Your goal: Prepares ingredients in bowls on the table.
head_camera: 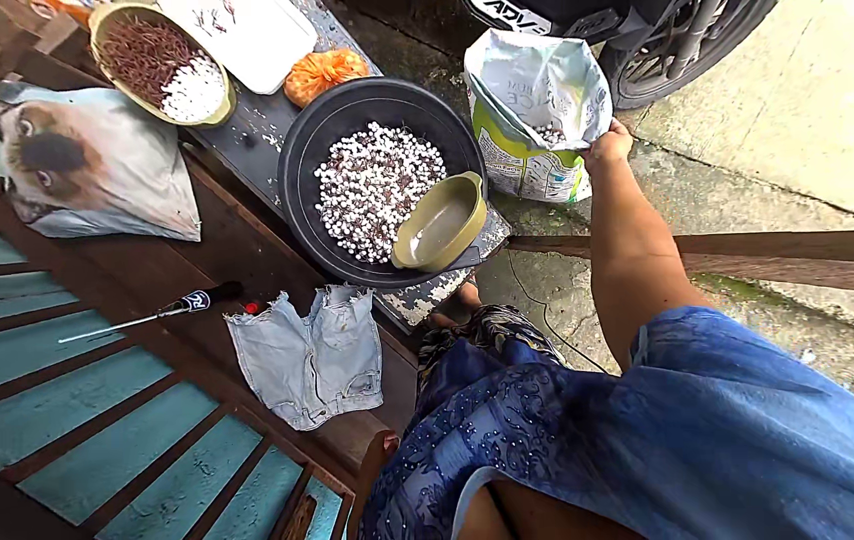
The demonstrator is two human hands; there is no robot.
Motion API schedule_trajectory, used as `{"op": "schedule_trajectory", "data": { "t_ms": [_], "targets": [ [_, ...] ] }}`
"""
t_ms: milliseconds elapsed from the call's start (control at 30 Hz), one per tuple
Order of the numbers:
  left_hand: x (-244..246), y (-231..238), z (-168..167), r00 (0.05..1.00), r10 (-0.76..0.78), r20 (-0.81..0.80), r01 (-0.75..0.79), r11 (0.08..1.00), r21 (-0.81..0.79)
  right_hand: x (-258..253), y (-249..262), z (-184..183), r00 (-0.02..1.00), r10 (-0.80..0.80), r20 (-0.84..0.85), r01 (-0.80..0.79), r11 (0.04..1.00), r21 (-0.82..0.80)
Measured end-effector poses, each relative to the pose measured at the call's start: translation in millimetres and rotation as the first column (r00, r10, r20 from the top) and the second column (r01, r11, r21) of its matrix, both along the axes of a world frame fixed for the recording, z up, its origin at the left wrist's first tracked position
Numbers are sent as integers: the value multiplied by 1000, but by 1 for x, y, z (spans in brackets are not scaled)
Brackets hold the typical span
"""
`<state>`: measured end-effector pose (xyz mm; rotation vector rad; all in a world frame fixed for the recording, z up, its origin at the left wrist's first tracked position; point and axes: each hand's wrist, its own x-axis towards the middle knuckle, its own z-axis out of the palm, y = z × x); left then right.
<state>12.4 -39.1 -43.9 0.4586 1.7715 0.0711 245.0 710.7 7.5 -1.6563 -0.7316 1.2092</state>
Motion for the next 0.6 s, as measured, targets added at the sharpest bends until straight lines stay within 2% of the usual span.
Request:
{"op": "schedule_trajectory", "data": {
  "t_ms": [133,200,267,300,367,400,500,567,600],
  "targets": [
    [-2,44,55,997,14,76,-10,998,-61,10,-68,-57,992,-121,26,122,990,-72],
    [-3,40,59,993,-5,118,8,1000,-26,13,-108,-87,985,-101,139,135,955,-263],
    [-4,51,67,985,91,149,-57,975,-214,8,-132,-102,964,12,265,120,872,-475],
    [-2,45,58,982,134,135,-94,959,-266,4,-134,-105,953,74,294,103,831,-546],
    [6,1,17,989,121,87,-104,978,-179,0,-133,-112,941,112,319,110,791,-602],
    [7,-12,7,991,108,78,-96,985,-146,-1,-132,-116,939,128,320,107,775,-623],
    [5,19,30,993,80,83,-66,984,-166,-9,-134,-112,942,147,303,95,746,-659],
    [11,5,18,1000,-13,-13,13,1000,28,-20,-140,-101,933,170,317,111,702,-703],
    [11,5,15,1000,-21,-7,21,999,24,-27,-147,-102,932,159,325,125,702,-701]
  ]
}}
